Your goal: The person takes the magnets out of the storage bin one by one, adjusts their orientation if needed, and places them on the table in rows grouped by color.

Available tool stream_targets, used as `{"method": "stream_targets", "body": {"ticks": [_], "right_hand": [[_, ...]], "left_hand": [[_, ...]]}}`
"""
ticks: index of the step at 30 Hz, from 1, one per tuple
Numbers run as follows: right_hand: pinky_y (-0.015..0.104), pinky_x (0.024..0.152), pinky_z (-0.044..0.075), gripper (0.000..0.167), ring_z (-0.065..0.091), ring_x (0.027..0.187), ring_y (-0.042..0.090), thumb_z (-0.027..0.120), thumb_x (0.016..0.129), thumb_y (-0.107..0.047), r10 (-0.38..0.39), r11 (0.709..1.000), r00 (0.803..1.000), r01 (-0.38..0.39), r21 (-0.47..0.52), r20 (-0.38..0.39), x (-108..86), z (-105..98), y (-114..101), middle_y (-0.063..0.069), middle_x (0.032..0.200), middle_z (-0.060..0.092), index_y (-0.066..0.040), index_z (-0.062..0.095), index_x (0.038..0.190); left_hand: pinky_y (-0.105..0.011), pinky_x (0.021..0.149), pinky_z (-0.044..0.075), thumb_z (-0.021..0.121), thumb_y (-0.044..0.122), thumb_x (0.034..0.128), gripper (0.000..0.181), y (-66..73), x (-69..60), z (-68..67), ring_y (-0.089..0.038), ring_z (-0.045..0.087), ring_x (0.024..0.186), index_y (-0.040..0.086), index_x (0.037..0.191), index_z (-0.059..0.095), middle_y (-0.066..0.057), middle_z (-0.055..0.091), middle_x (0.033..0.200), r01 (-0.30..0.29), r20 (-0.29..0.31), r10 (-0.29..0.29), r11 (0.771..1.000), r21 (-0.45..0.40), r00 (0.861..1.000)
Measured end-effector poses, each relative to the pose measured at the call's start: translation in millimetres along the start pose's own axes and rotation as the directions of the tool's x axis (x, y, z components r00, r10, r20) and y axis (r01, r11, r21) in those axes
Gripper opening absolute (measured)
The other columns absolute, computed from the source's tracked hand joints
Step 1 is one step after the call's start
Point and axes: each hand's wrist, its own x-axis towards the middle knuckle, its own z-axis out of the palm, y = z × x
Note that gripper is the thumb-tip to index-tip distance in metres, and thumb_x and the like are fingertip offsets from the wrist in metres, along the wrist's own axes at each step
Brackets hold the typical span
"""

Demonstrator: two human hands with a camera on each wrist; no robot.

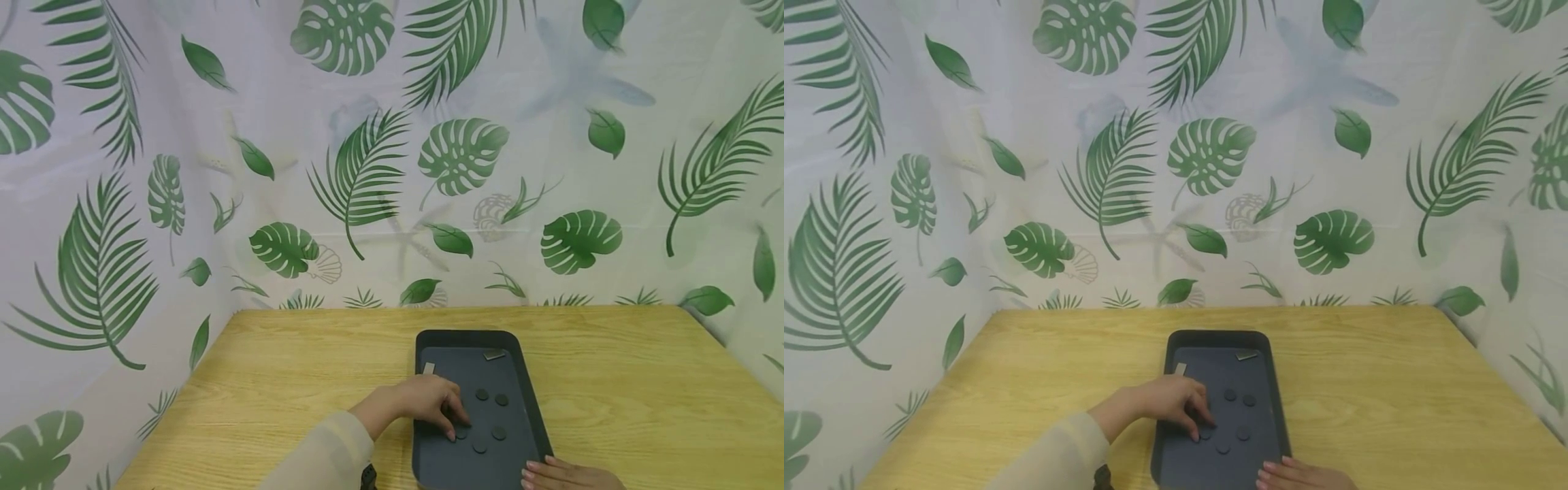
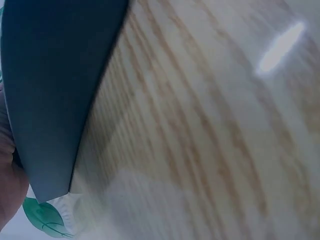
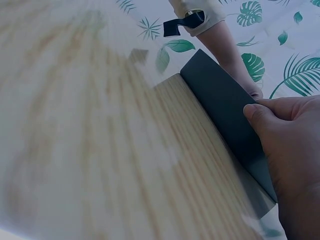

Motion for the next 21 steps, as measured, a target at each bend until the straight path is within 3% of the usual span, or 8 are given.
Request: {"method": "stream_targets", "body": {"ticks": [3, 10, 18, 21], "right_hand": [[0.031, 0.116, 0.014, 0.053, 0.019, 0.143, 0.029, 0.026, 0.105, -0.025, 0.004, 1.000, 1.000, -0.003, 0.009, -0.015, 1.4, -0.3, -0.7, 0.021, 0.151, 0.025, 0.014, 0.033, 0.139], [0.030, 0.116, 0.012, 0.054, 0.014, 0.144, 0.029, 0.022, 0.105, -0.026, -0.013, 1.000, 0.999, 0.013, -0.007, 0.030, -1.5, -1.5, 4.5, 0.020, 0.153, 0.020, 0.013, 0.028, 0.142], [0.027, 0.116, 0.008, 0.054, 0.007, 0.146, 0.025, 0.017, 0.106, -0.028, -0.013, 1.000, 0.995, 0.011, 0.020, 0.104, -6.9, -2.8, 7.2, 0.016, 0.156, 0.012, 0.008, 0.019, 0.146], [0.028, 0.116, 0.009, 0.054, 0.008, 0.146, 0.025, 0.017, 0.106, -0.028, -0.017, 1.000, 0.996, 0.015, 0.020, 0.093, -6.0, -2.9, 7.9, 0.017, 0.156, 0.013, 0.008, 0.020, 0.146]], "left_hand": [[-0.004, 0.064, 0.037, 0.077, 0.032, 0.0769, 0.030, -1.6, 0.7, 4.2, 0.011, 0.050, 0.078, 0.025, 0.106, 0.074, 0.013, 0.063, 0.097, -0.011, -0.034, 0.013, 0.999, 0.047, 0.999], [-0.003, 0.063, 0.036, 0.075, 0.039, 0.0769, 0.024, -2.9, 0.9, 8.7, 0.013, 0.049, 0.078, 0.030, 0.100, 0.076, 0.018, 0.062, 0.094, -0.010, -0.098, 0.021, 0.994, 0.113, 0.995], [-0.005, 0.070, 0.038, 0.074, 0.039, 0.0779, 0.020, -0.6, 1.1, 7.2, 0.008, 0.052, 0.090, 0.031, 0.096, 0.076, 0.020, 0.062, 0.098, 0.020, -0.056, -0.016, 0.997, 0.080, 0.998], [-0.004, 0.070, 0.037, 0.074, 0.040, 0.0783, 0.020, -2.1, 1.8, 8.2, 0.010, 0.053, 0.091, 0.032, 0.096, 0.076, 0.021, 0.062, 0.098, 0.007, -0.066, -0.001, 0.996, 0.088, 0.998]]}}
